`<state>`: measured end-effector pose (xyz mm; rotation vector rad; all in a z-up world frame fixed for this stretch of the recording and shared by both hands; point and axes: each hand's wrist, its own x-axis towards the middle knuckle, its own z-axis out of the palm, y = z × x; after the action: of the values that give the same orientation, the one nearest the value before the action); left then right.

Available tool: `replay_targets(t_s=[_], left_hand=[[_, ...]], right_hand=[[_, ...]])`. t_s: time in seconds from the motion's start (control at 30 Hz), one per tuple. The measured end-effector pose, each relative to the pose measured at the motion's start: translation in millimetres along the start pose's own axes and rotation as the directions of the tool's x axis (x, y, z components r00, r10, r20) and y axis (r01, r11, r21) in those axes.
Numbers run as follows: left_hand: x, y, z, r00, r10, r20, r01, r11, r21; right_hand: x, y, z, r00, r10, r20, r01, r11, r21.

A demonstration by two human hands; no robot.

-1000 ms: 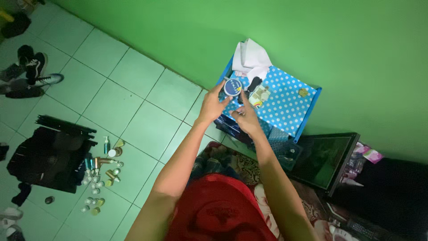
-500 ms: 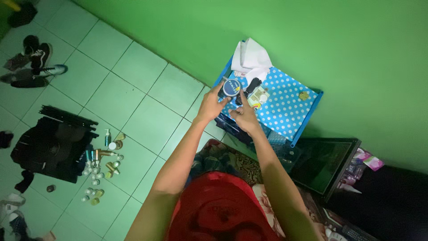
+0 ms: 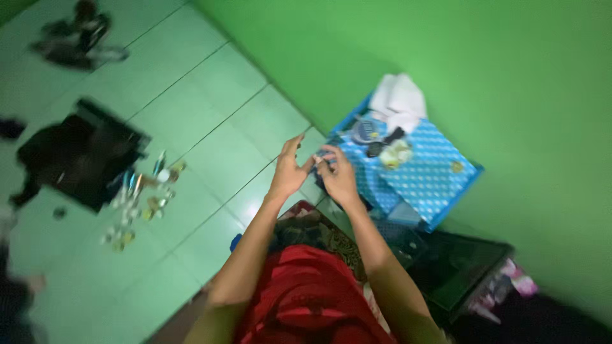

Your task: The person picks up remote controls, various cosmetic containers, and several hats from the floor and places them on a small table and a blue plastic shelf. They also pick up and move a blue three-tier plastic rack.

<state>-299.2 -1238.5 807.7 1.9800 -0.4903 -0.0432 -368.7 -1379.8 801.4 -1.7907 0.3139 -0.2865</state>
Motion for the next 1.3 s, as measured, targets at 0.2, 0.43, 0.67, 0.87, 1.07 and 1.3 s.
replay_targets(t_s=[0.2,0.43,0.67,0.87,1.07,1.3], left_hand=[[-74,-41,-104,0.963,-0.158,-0.217,0.153,0.988,-0.037],[-206,-95,-269,0.812,-0.312,-0.494,0.339,0.94,-0.036],[-344,-133,-409,0.629,-0.328,-0.705,0.444,0.896,-0.02],[-419,-136,-480,0.47,-0.388,-0.793,0.511,0.852,-0.114],[-445,-147,-534,0.323,-0.565,-0.759,0.548,0.766,-0.337],[-439,-219,-614,0.376,-0.445,-0.813,0.557,0.809,-0.185]], right_hand=[[-14,-16,109,0.947,-0.003,0.321,-0.008,0.999,0.031],[-91,-67,293,0.81,-0.044,0.584,0.055,0.999,0.0],[-176,-111,451,0.67,-0.101,0.735,0.127,0.992,0.02],[-223,-135,539,0.563,-0.07,0.823,0.21,0.976,-0.061],[-235,-150,612,0.506,-0.013,0.863,0.277,0.949,-0.149],[-204,-124,725,0.455,-0.077,0.887,0.244,0.969,-0.041]])
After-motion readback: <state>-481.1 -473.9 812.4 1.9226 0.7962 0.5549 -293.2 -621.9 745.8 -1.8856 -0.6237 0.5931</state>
